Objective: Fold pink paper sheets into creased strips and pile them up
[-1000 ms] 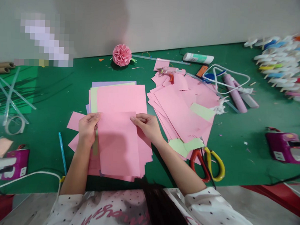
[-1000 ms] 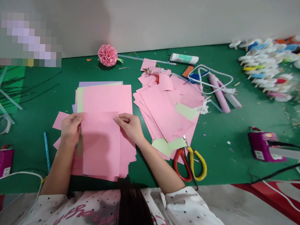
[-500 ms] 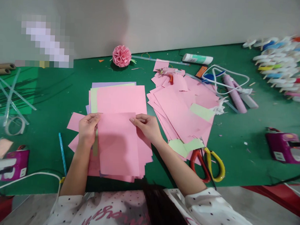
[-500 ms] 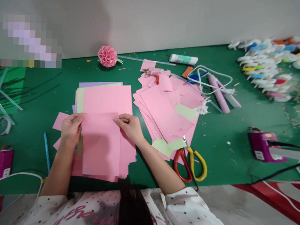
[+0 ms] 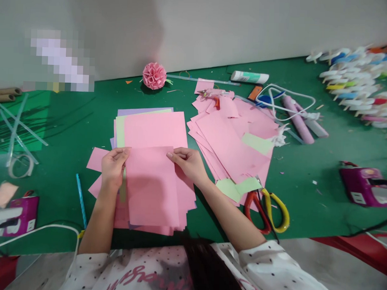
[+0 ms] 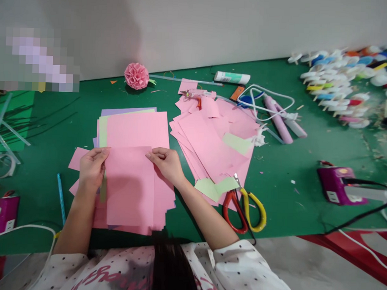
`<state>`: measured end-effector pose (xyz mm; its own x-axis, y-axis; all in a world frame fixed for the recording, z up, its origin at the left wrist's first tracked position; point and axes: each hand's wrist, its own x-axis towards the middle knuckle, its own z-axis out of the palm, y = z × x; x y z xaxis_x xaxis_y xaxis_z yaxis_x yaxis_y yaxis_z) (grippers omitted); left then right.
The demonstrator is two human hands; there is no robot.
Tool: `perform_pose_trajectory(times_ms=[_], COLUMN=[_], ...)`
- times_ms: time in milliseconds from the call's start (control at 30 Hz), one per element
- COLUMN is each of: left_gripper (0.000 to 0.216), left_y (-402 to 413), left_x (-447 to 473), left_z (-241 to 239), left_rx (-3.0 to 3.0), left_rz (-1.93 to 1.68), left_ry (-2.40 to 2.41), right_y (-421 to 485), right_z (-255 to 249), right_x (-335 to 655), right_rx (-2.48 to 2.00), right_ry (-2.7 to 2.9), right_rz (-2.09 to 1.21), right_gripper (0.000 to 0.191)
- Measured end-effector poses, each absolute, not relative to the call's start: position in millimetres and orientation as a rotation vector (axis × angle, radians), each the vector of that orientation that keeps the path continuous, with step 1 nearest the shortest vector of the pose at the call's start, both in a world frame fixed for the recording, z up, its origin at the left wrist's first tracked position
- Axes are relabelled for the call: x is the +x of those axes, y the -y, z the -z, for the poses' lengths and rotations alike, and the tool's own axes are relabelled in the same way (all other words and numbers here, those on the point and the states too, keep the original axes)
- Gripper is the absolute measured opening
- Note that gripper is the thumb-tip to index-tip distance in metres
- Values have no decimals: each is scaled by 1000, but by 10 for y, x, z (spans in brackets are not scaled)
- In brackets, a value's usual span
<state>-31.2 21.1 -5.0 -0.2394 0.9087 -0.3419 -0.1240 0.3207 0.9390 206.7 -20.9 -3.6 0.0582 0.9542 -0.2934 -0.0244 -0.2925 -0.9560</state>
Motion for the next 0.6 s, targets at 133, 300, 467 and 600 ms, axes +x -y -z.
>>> perform_pose_trajectory(times_ms=[133, 300, 467, 600], left_gripper=[44, 38, 34, 29], left_y=[-216, -229, -184, -141], left_x=[-297, -338, -365, -326], left_z=[24, -10, -44, -64], left_rx=[776, 821, 893, 955], left_rz=[-1174, -1144, -1102, -1130], left_ry=[-1468, -1459, -1461, -1489], right_y=[203, 197, 246, 334], right_z=[51, 61, 25, -19], right_x=[2069, 2086, 2089, 2062], right_rx=[-1414, -1435, -1449, -1477], right_ry=[992, 973, 981, 950], right_rz=[-1377, -1361, -1367, -1327], right_gripper=[42, 44, 45, 46])
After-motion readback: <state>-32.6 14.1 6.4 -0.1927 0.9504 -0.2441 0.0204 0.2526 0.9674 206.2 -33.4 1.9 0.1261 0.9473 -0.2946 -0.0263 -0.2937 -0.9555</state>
